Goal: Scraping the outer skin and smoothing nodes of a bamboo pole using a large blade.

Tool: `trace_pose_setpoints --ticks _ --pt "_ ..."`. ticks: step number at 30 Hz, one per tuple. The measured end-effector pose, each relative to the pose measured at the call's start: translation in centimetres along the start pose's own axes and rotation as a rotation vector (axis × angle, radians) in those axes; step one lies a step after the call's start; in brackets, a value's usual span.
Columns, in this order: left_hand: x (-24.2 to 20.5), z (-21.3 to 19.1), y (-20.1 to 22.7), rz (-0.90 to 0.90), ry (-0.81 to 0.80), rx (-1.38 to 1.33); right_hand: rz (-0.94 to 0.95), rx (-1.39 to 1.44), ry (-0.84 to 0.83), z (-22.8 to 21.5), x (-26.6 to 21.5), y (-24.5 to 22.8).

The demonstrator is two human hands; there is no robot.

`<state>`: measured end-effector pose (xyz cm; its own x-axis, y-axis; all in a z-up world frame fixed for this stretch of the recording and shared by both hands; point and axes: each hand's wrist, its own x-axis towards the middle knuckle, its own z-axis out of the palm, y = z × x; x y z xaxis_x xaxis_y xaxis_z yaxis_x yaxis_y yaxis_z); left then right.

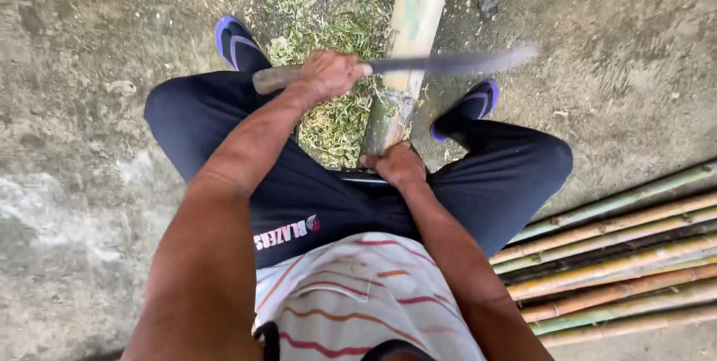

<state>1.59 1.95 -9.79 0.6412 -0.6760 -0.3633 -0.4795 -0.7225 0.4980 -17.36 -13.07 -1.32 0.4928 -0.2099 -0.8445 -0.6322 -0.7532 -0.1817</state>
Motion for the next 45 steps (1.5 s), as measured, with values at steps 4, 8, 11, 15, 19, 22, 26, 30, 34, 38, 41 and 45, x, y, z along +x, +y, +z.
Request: trace_pose_setpoints --ticks 4,8,11,15,19,22,26,30,34,38,41,45 --pt "-2.3 -1.6 2.1 -0.026 -0.156 0.094 0.057 -0.041 -0.006 0.6 -1.2 0.4" --pt "-1.9 -2.4 1.6 0.078 0.042 0.078 -0.044 -0.013 0.046 1.1 -0.1 1.0" --pt "-3.2 -6.5 4.2 -0.306 0.096 -0.212 -0.012 -0.012 0.052 -0.1 -0.9 1.0" --pt "-3.1 -8.9 1.9 -0.432 0.505 -0.889 -0.047 0.02 0.174 -5.0 -3.4 -0.4" --pt "-5.8 -13.4 1.4 -0.291 0.715 -1.263 -0.328 0.218 0.681 -6.9 3.1 1.0" --pt "-7.9 -15.0 2.4 -0.323 0.721 -1.208 -0.478 0.258 0.792 -8.4 8.6 -2.8" --pt "-7.0 -12.3 0.9 -0.419 0.744 -1.311 -0.333 0.221 0.725 -13.2 10.8 -8.1" --pt "-7.1 -13.1 1.1 -0.397 0.656 -1.404 -0.407 0.513 0.923 -21.0 20.2 -3.1" --pt "-4.7 -14.9 -0.2 -0.41 0.708 -1.295 0.182 1.172 0.981 -32.4 23.5 -5.1" --pt "-4.1 -13.4 -0.7 -0.426 0.69 -1.307 -0.684 0.947 1.044 -26.1 23.6 -1.2" --pt "-2.8 -15.9 0.0 -0.364 0.731 -1.453 -0.737 -0.053 1.105 -22.0 13.6 -10.2" --pt "-2.2 -15.0 -0.2 -0.351 0.707 -1.501 -0.696 -0.794 0.689 -16.2 9.5 -7.5"
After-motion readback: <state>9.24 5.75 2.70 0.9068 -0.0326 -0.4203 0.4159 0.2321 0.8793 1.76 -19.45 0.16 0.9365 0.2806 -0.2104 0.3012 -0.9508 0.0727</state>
